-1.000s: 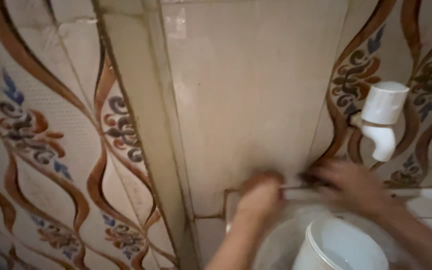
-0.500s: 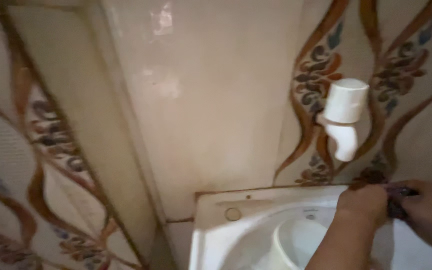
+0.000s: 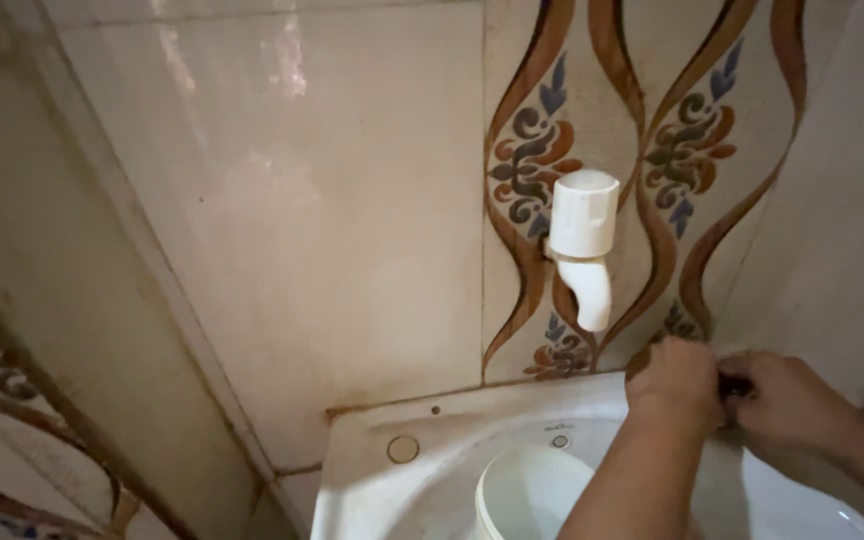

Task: The person cleans the wall around a faucet by hand and with a cloth, then rinses the area using a container of water.

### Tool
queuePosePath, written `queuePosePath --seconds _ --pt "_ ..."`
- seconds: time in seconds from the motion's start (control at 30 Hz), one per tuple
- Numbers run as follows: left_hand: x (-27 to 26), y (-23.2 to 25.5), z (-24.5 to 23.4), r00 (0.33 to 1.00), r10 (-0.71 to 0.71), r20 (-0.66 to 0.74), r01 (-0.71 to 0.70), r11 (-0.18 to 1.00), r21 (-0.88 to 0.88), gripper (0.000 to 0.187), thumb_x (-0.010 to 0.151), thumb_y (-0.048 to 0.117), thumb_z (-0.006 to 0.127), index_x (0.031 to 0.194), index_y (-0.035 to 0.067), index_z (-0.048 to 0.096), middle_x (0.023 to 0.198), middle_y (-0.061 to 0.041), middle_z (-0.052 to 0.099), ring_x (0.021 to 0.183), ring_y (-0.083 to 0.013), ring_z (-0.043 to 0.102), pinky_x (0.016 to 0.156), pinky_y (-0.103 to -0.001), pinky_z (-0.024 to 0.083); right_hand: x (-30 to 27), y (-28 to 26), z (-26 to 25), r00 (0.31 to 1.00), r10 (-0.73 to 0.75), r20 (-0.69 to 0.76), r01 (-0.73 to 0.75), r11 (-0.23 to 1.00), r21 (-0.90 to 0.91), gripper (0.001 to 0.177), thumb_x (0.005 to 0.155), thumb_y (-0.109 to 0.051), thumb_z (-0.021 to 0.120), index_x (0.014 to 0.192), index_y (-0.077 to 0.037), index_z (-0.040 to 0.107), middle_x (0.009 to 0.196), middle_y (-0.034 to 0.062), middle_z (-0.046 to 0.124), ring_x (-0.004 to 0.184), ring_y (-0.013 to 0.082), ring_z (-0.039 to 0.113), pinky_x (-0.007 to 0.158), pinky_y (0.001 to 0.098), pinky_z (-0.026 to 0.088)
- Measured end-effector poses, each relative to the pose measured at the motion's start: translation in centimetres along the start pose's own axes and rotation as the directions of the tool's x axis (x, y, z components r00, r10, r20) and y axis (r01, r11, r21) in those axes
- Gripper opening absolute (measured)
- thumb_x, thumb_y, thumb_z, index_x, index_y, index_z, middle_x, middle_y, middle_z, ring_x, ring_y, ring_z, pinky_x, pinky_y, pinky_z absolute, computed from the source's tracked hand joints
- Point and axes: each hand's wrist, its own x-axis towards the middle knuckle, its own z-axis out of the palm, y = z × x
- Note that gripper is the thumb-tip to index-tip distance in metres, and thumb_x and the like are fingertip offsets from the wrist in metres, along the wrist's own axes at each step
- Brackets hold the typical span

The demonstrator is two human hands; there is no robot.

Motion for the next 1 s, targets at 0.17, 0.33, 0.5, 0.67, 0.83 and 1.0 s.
queuePosePath --seconds 0.17,0.33,0.5,0.67,0.83,1.0 --pt "0.7 0.8 2.6 0.987 0.041 -0.153 -0.050 0.998 -0.050 0.023 0.099 0.009 0.062 0.115 0.003 0.078 0.126 -0.021 0.071 0.118 -0.0377 0.068 0.089 -0.048 0.060 -1.2 -1.3 -1.0 0.999 0.037 -0.005 -0.037 0.998 -0.058 0.042 0.075 -0.022 0.083 0.113 -0.004 0.079 0.114 0.0176 0.079 0.103 0.0298 0.076 0.091 0.0367 0.058" --pt "1.8 -1.2 3.8 0.987 0.070 -0.147 -0.071 0.998 0.004 0.022 0.096 0.010 0.066 0.112 0.004 0.078 0.124 -0.021 0.072 0.116 -0.0376 0.069 0.088 -0.047 0.061 -2.8 -2.4 -1.8 0.996 0.048 0.075 -0.058 0.988 0.141 0.027 0.086 -0.005 0.064 0.111 -0.003 0.074 0.105 0.0191 0.081 0.100 0.0296 0.074 0.090 0.0389 0.060" --pt "3.3 -1.4 5.9 0.977 0.060 -0.206 -0.055 0.998 0.029 0.025 0.083 0.010 0.075 0.108 0.006 0.079 0.121 -0.020 0.075 0.113 -0.0356 0.073 0.087 -0.044 0.062 -3.1 -4.7 -2.0 0.997 0.052 -0.063 -0.052 0.999 0.001 0.031 0.083 0.001 0.058 0.110 0.001 0.074 0.108 0.0226 0.077 0.104 0.0355 0.075 0.095 0.0418 0.057" --pt "1.4 -1.8 3.8 0.943 0.248 -0.224 -0.223 0.966 0.130 0.041 0.074 0.014 0.084 0.111 0.004 0.071 0.120 -0.021 0.065 0.115 -0.0385 0.061 0.093 -0.044 0.054 -4.2 -5.0 -2.7 0.993 0.022 -0.119 -0.015 0.998 0.058 0.035 0.077 0.004 0.061 0.110 -0.002 0.073 0.110 0.0223 0.074 0.108 0.0367 0.069 0.097 0.0448 0.053" --pt "2.2 -1.5 4.1 0.962 0.176 -0.209 -0.138 0.973 0.185 0.026 0.084 0.012 0.075 0.109 0.008 0.076 0.114 -0.017 0.074 0.107 -0.0317 0.072 0.091 -0.043 0.058 -3.5 -5.3 -1.9 0.999 0.035 -0.036 -0.033 0.998 0.048 0.041 0.081 -0.001 0.063 0.121 -0.001 0.067 0.112 0.0229 0.076 0.107 0.0350 0.074 0.098 0.0410 0.057" --pt "1.4 -1.4 3.5 0.973 0.193 -0.126 -0.170 0.970 0.174 0.025 0.080 0.011 0.078 0.104 0.006 0.075 0.117 -0.020 0.071 0.113 -0.0350 0.068 0.088 -0.043 0.057 -3.3 -2.9 -1.0 0.953 -0.204 -0.226 0.196 0.979 -0.055 0.045 0.073 -0.003 0.069 0.117 -0.004 0.068 0.115 0.0188 0.071 0.110 0.0375 0.066 0.097 0.0444 0.053"
